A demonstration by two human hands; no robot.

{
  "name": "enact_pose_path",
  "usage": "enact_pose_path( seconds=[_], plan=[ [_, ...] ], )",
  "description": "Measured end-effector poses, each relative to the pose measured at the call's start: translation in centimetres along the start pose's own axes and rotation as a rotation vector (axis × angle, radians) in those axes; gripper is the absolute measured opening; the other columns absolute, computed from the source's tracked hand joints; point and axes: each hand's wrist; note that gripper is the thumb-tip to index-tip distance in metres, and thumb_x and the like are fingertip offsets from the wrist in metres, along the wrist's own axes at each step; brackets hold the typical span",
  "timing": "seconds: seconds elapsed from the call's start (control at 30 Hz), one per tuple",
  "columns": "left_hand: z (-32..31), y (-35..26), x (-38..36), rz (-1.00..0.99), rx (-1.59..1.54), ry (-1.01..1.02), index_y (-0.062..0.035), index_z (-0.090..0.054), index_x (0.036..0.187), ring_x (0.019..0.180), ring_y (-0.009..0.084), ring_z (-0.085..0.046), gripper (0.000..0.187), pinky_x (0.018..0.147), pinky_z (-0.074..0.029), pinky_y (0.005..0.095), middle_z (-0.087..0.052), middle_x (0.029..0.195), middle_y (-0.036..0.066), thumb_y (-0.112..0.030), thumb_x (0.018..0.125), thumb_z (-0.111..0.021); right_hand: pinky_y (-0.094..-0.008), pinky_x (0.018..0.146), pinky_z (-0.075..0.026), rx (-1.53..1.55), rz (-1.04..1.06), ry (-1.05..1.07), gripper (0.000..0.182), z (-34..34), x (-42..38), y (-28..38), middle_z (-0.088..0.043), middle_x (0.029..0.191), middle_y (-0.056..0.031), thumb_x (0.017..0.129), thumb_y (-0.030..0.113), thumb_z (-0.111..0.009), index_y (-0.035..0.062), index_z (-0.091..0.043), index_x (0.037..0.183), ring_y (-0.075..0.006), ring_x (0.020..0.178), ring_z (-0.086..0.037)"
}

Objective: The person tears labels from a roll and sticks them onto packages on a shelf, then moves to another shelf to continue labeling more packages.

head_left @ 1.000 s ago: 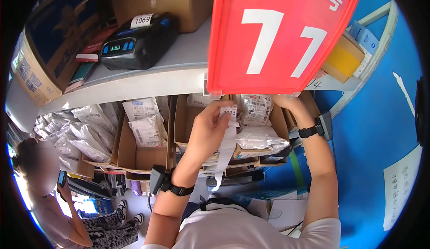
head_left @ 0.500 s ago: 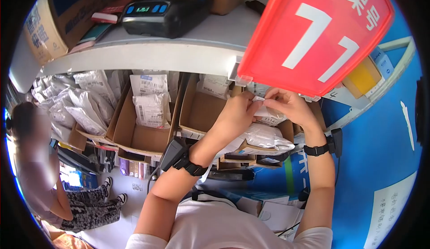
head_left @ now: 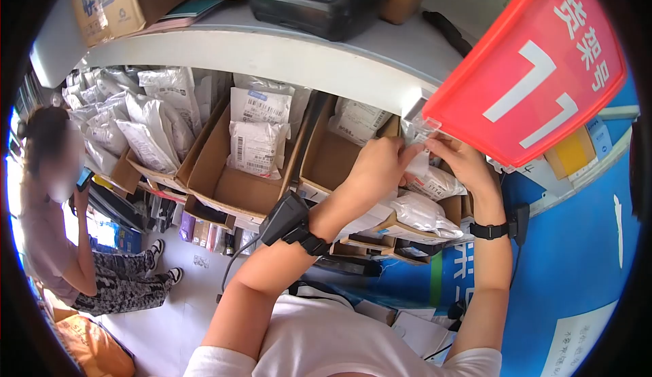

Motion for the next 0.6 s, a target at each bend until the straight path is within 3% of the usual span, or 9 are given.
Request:
enact_pose_path(
  seconds=[0.07,0.1,0.17,0.27,0.37,0.4,0.43,0.5,0.6],
  plan=[
    [0.6,-1.2,0.0,0.154,0.086,0.028,0.0089,-0.066,0.089,0.065,0.0228,-0.072,0.049,0.061,-0.054,0.0339,-0.071,0.075,0.021,-0.039,0.098,-0.06,-0.0334,0.076,-0.053,-0.184,-0.064,-0.195,0.02,1.4,1.0,-0.9,-0.068,0.099,-0.0073,0.092,0.013,-0.07,0.0015,-0.066,0.107,-0.016,0.09,-0.065],
    [0.5,-0.9,0.0,0.155,0.086,0.028,0.0089,-0.066,0.089,0.065,0.0228,-0.072,0.049,0.061,-0.054,0.0339,-0.071,0.075,0.021,-0.039,0.098,-0.06,-0.0334,0.076,-0.053,-0.185,-0.065,-0.194,0.02,3.4,2.4,-4.5,-0.068,0.099,-0.0073,0.092,0.013,-0.07,0.0015,-0.066,0.107,-0.016,0.09,-0.065],
    [0.4,0.3,0.3,0.119,0.129,-0.116,0.0065,-0.069,0.095,0.068,0.0196,-0.071,0.042,0.063,-0.054,0.0332,-0.071,0.076,0.019,-0.034,0.098,-0.057,-0.0397,0.078,-0.053,-1.131,0.605,-0.58,0.024,5.7,5.1,-10.0,-0.069,0.097,-0.009,0.092,0.02,-0.07,0.0021,-0.067,0.107,-0.0215,0.09,-0.065],
    [0.7,1.4,-0.2,-0.026,0.052,-0.087,0.003,-0.07,0.105,0.072,0.0144,-0.07,0.029,0.065,-0.052,0.0297,-0.069,0.072,0.016,-0.021,0.097,-0.057,-0.0411,0.078,-0.053,-1.126,0.412,-0.481,0.025,6.4,5.5,-10.6,-0.069,0.097,-0.0095,0.092,0.022,-0.07,0.0022,-0.067,0.108,-0.0228,0.09,-0.065],
    [1.7,0.7,-1.1,-0.085,0.051,-0.05,0.002,-0.069,0.107,0.07,0.011,-0.066,0.023,0.064,-0.051,0.0274,-0.067,0.069,0.012,-0.013,0.094,-0.059,-0.0425,0.079,-0.053,-1.133,0.378,-0.428,0.027,6.0,5.3,-9.1,-0.069,0.098,-0.0101,0.092,0.024,-0.07,0.0024,-0.067,0.108,-0.0241,0.091,-0.065],
    [2.2,0.0,-1.4,-0.063,0.068,0.018,0.0029,-0.063,0.117,0.08,0.0095,-0.066,0.025,0.07,-0.051,0.0258,-0.07,0.081,0.011,-0.003,0.093,-0.058,-0.0429,0.079,-0.053,-1.135,0.376,-0.407,0.027,6.0,5.2,-8.5,-0.069,0.098,-0.0102,0.092,0.024,-0.07,0.0024,-0.067,0.108,-0.0246,0.091,-0.065],
    [1.8,0.7,-1.1,-0.067,0.069,0.018,0.0029,-0.063,0.117,0.08,0.0095,-0.066,0.025,0.07,-0.051,0.0258,-0.07,0.081,0.011,-0.003,0.093,-0.058,-0.0434,0.08,-0.052,-1.133,0.372,-0.389,0.028,6.0,5.1,-8.1,-0.069,0.098,-0.0104,0.092,0.025,-0.07,0.0025,-0.067,0.108,-0.025,0.091,-0.065],
    [0.8,2.5,-0.8,-0.274,-0.239,-0.062,-0.0007,-0.056,0.125,0.067,0.0213,-0.053,0.035,0.067,-0.046,0.0364,-0.059,0.076,0.014,-0.003,0.09,-0.061,-0.0439,0.08,-0.052,-1.138,0.377,-0.378,0.028,5.8,4.4,-7.5,-0.069,0.098,-0.0106,0.092,0.026,-0.07,0.0025,-0.067,0.108,-0.0255,0.091,-0.065],
    [1.3,2.2,-1.4,-0.281,-0.18,-0.02,-0.0017,-0.048,0.13,0.071,0.0215,-0.055,0.043,0.069,-0.047,0.0347,-0.063,0.085,0.015,-0.001,0.09,-0.062,-0.0426,0.078,-0.053,-1.172,0.533,-0.387,0.028,6.0,2.1,-6.0,-0.069,0.1,-0.011,0.095,0.026,-0.066,0.0023,-0.066,0.109,-0.0239,0.092,-0.066]
  ],
)
Point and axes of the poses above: each hand's wrist, its own x-axis towards the middle knuckle, its own z-axis out of the back of the hand, y = z × x
